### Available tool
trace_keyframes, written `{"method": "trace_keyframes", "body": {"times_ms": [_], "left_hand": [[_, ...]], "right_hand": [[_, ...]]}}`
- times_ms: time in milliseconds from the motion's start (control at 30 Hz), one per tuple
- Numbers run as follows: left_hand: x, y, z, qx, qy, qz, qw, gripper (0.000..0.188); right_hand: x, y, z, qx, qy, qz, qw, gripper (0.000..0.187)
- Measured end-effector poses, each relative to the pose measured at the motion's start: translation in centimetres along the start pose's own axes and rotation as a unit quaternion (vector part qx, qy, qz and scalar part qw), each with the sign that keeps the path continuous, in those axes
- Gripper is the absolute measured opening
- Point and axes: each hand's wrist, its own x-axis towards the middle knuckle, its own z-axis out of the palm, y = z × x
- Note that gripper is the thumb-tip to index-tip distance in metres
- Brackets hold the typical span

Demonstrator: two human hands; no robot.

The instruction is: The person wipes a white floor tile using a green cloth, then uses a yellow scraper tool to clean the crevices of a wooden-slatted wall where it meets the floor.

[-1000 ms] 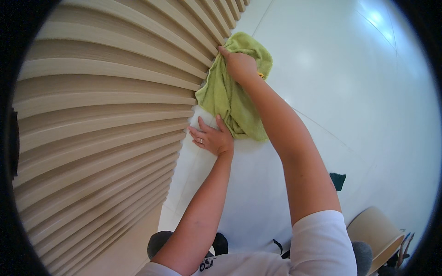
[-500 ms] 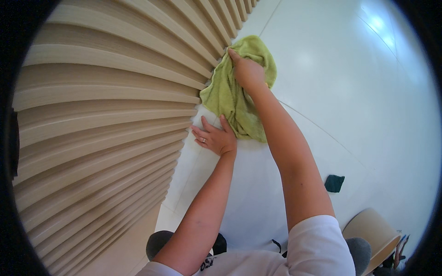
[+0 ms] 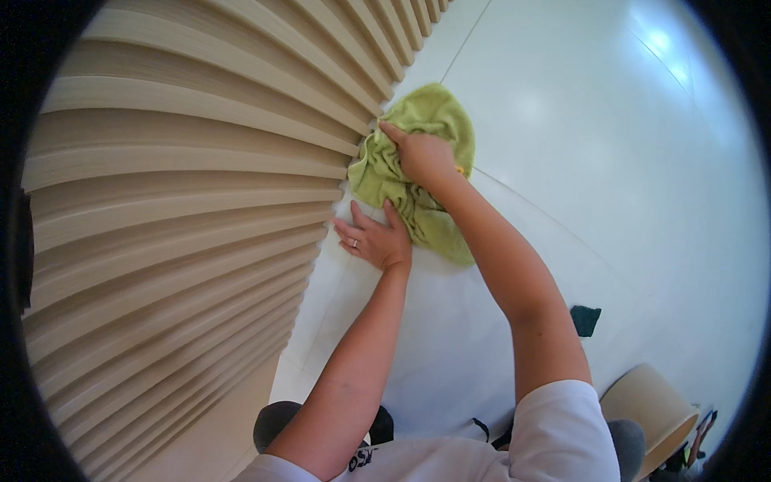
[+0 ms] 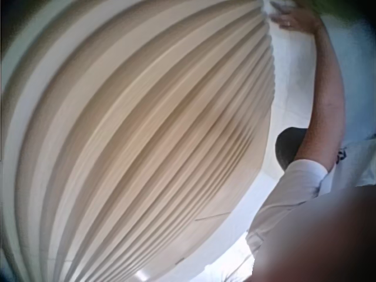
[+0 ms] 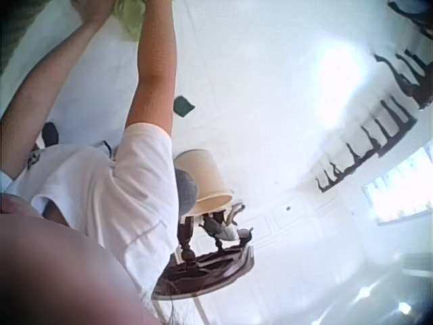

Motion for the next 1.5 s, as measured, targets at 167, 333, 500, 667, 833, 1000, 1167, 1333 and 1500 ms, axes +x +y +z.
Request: {"method": "trace_keyframes", "body": {"times_ms": [167, 333, 500, 667, 833, 1000, 1167, 1333, 1500], "left_hand": [[0.2, 0.0, 0.0, -0.004, 0.005, 0.001, 1.0, 0.072], [0.6, -0.5, -0.1, 0.006, 0.028, -0.002, 1.0, 0.071], [0.1, 0.1, 0.1, 0.007, 0.016, 0.004, 1.0, 0.071], [0.1, 0.2, -0.2, -0.006, 0.0, -0.005, 1.0, 0.068], [0.4, -0.3, -1.1, -0.012, -0.009, -0.015, 1.0, 0.068], [0.1, 0.5, -1.1, -0.033, -0.03, -0.016, 0.999, 0.066], [0.4, -0.1, -0.7, -0.026, -0.018, -0.011, 0.999, 0.064], [0.5, -0.3, -0.8, -0.031, -0.018, -0.013, 0.999, 0.065], [0.1, 0.0, -0.6, -0.034, -0.014, -0.006, 0.999, 0.065]], "right_hand": [[1.7, 0.3, 0.7, 0.013, -0.008, -0.041, 0.999, 0.052], [-0.4, 1.1, 0.6, 0.009, -0.032, -0.062, 0.998, 0.05], [0.9, -0.5, 0.6, -0.019, 0.009, 0.007, 1.0, 0.052], [-0.5, -0.6, 1.3, -0.02, -0.01, 0.011, 1.0, 0.056], [-3.7, -1.0, 1.8, 0.0, -0.089, -0.067, 0.994, 0.054], [-1.2, -2.4, 2.5, -0.012, 0.001, -0.008, 1.0, 0.052], [-1.5, -3.3, 3.3, -0.041, 0.015, 0.013, 0.999, 0.061], [-4.0, -3.2, 3.1, -0.02, 0.006, 0.039, 0.999, 0.065], [-1.5, -3.4, 3.0, -0.046, 0.009, 0.011, 0.999, 0.058]]}}
